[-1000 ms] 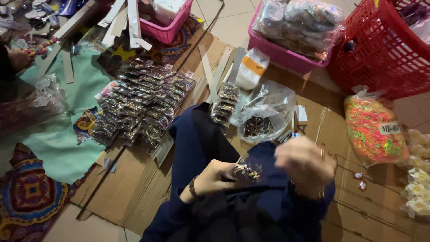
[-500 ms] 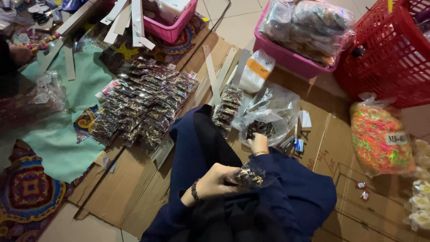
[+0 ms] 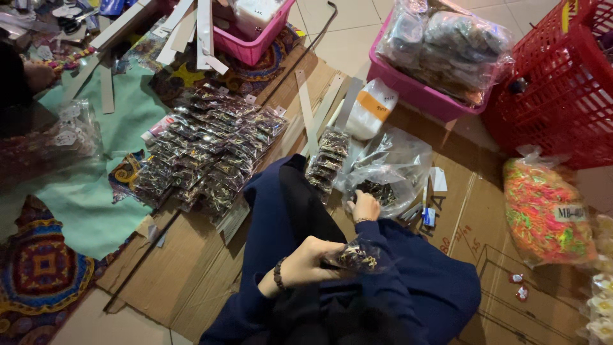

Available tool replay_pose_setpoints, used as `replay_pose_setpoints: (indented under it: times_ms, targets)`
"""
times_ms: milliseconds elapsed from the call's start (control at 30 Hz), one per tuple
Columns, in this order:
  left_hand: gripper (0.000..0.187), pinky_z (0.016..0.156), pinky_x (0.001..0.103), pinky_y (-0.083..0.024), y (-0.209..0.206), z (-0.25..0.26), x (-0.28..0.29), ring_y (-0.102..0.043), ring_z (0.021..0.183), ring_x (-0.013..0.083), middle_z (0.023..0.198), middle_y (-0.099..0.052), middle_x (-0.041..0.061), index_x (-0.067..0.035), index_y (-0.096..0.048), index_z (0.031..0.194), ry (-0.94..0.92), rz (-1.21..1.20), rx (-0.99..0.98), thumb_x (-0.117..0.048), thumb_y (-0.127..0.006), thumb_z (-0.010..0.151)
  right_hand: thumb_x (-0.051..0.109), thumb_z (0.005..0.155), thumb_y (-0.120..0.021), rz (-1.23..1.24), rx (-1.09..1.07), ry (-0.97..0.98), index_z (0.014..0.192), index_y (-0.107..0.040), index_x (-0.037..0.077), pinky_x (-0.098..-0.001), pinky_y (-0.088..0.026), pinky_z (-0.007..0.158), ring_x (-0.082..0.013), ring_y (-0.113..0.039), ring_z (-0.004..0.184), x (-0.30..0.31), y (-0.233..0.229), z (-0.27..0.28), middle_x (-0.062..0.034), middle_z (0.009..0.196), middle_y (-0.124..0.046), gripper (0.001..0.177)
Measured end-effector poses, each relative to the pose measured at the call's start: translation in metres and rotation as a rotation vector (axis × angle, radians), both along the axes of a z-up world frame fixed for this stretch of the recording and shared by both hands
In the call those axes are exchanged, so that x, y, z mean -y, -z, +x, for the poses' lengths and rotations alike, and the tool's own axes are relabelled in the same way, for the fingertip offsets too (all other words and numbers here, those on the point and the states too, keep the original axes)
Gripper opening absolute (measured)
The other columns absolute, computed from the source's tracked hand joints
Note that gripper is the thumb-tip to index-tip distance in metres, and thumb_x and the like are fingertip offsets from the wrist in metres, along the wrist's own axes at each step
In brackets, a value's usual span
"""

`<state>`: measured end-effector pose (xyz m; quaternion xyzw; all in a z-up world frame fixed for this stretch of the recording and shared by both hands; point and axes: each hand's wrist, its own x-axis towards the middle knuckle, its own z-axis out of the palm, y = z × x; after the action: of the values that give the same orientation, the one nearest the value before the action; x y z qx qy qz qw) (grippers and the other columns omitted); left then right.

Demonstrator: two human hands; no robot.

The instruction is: The person sits on the floor and packs small, dark, dried items into clear plastic bags. They open the bags, place the items inside, and seal them, repeating the process with multiple bags.

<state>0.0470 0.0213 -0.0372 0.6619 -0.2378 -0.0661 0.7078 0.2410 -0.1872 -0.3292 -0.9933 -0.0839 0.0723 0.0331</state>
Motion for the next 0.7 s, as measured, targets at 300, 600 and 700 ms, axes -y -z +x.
replay_pose_setpoints:
  times_ms: [300,600,700]
  targets:
    - [0.022,0.071,0.023,-0.048,-0.009,-0.006,-0.002,-0.051,0.083,-0.0002,0.086,-0.063,-0.004,-0.006,-0.066,0.104,0.035,0.013,-0.028,-0.025,-0.074,0.096,0.022,0.084,-0.057,0.024,-0.175,0.054,0.127,-0.068,0.023,-0.0525,-0.052,0.089,-0.0403,-0.071,0.099,0.0,-0.013,0.008,-0.0171,0.103,-0.076,0.043]
    - [0.019,0.069,0.023,-0.049,-0.024,-0.022,-0.006,-0.052,0.08,-0.0002,0.084,-0.063,-0.004,-0.006,-0.065,0.099,0.03,-0.012,-0.013,-0.023,-0.074,0.096,0.023,0.084,-0.074,-0.038,-0.032,0.01,0.112,-0.063,0.024,-0.0477,-0.044,0.087,-0.0349,-0.07,0.093,-0.006,-0.014,-0.009,-0.0115,0.097,-0.073,0.03]
    - [0.018,0.067,0.024,-0.045,-0.025,-0.027,-0.009,-0.047,0.077,0.0008,0.081,-0.058,-0.005,-0.008,-0.062,0.095,0.017,0.004,0.004,-0.021,-0.074,0.096,0.016,0.084,-0.065,-0.075,0.076,-0.018,0.093,-0.067,0.02,-0.049,-0.047,0.085,-0.0342,-0.071,0.087,0.0,0.013,-0.005,-0.01,0.088,-0.071,0.01]
